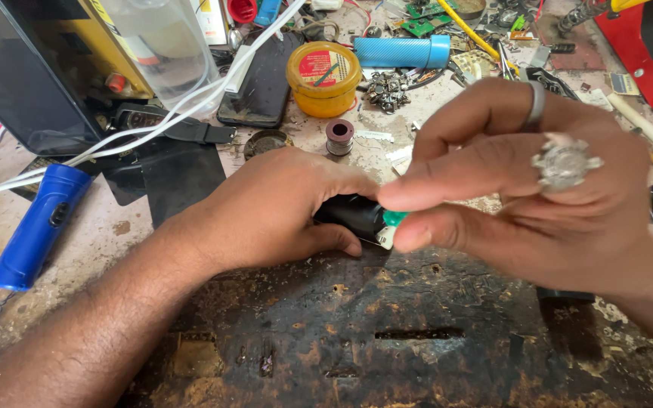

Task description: The person unscrews the back cover of a black handheld electronic device, removes the cover, and then uses tweezers to detach a ribbon cable from the circuit board. They remove the battery and a small metal component, then reinsert the battery and metal component into the device housing.

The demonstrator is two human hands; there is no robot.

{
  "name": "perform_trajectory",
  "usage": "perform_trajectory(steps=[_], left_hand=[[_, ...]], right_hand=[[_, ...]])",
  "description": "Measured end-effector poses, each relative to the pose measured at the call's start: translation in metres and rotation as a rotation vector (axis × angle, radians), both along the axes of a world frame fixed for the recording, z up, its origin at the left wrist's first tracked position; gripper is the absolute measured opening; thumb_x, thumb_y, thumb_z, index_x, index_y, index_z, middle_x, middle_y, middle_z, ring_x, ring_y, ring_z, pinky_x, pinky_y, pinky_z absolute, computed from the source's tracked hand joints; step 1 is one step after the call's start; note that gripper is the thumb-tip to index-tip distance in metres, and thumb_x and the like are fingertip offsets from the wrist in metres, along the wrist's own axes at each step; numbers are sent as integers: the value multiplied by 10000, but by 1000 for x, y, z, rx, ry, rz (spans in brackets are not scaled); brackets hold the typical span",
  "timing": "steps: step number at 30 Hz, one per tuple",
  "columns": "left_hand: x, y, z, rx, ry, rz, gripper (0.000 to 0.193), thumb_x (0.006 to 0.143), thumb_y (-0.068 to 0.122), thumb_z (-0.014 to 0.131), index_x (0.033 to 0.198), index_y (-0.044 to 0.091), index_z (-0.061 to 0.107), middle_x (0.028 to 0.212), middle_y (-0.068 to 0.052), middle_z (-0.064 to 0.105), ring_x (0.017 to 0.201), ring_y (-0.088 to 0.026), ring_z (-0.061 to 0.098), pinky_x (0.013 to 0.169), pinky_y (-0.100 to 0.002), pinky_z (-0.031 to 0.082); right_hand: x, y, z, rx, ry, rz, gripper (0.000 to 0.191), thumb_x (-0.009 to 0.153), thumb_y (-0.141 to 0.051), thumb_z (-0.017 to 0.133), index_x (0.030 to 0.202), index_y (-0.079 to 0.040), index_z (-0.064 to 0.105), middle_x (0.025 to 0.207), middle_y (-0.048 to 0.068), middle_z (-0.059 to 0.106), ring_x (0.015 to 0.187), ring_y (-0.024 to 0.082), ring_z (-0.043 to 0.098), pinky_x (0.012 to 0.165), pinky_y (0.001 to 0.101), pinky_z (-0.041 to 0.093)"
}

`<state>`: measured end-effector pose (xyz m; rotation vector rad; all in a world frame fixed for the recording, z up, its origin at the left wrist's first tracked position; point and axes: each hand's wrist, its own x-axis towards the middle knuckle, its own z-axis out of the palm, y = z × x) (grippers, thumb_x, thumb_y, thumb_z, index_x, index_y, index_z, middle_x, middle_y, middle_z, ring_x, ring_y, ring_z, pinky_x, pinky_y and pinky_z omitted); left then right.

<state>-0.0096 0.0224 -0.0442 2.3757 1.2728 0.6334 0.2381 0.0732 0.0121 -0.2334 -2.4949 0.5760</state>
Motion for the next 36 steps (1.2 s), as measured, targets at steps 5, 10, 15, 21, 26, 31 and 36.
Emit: perform_trajectory(steps=[5, 10, 15, 21, 26, 31, 36], left_hand=[[-1, -1, -1, 127, -15, -33, 504, 736, 371, 876, 1179, 194, 712, 921, -66, 762, 867, -296, 739, 723, -441, 541], [1, 1, 0, 50, 3, -2, 494, 732, 373, 857, 1178, 220, 711, 906, -40, 769, 843, -270, 750, 724, -429, 550], [3, 1, 1, 89, -21, -38, 464, 738, 366, 863, 1149, 208, 715, 922, -52, 765, 853, -302, 737, 707, -440, 540], [0, 1, 1, 150, -11, -49, 479, 742, 369, 875, 1144, 175, 702, 925, -84, 757, 864, -341, 715, 706, -462, 527], [2, 1, 1, 67, 42, 11, 467, 731, 390, 864, 1118, 185, 704, 863, -70, 755, 837, -303, 733, 713, -457, 538], [4, 2, 1, -10, 63, 44, 512, 719, 394, 855, 1167, 214, 683, 843, -40, 758, 817, -257, 753, 733, -433, 555], [3, 1, 1, 108, 27, -7, 494, 736, 364, 872, 1175, 212, 705, 891, -52, 759, 841, -286, 740, 712, -444, 546]], right_hand=[[0, -2, 1, 52, 38, 49, 356, 888, -123, 706, 1238, -88, 650, 1154, 126, 687, 1035, 218, 696, 862, 333, 591], [-1, -4, 7, -40, 22, -47, 237, 944, -116, 722, 1181, -126, 723, 1113, 85, 736, 1030, 200, 696, 857, 333, 577], [-3, -4, 6, -13, 2, 3, 306, 857, -192, 802, 1157, -150, 759, 1181, 72, 727, 1089, 188, 696, 881, 344, 582], [2, -3, 5, 95, -74, 91, 356, 874, -48, 715, 1229, -49, 683, 1380, 144, 650, 1196, 247, 735, 938, 386, 586], [0, -4, 8, -38, 1, 32, 334, 954, -61, 671, 1284, -115, 663, 1190, 62, 730, 1007, 183, 722, 848, 305, 620], [-4, -7, 4, 5, 47, 62, 340, 928, -129, 713, 1261, -99, 651, 1168, 117, 656, 1003, 203, 690, 850, 315, 572], [0, -3, -1, -178, 49, 6, 368, 1000, -111, 625, 1364, -67, 594, 1331, 126, 650, 1219, 188, 647, 1044, 354, 548]])
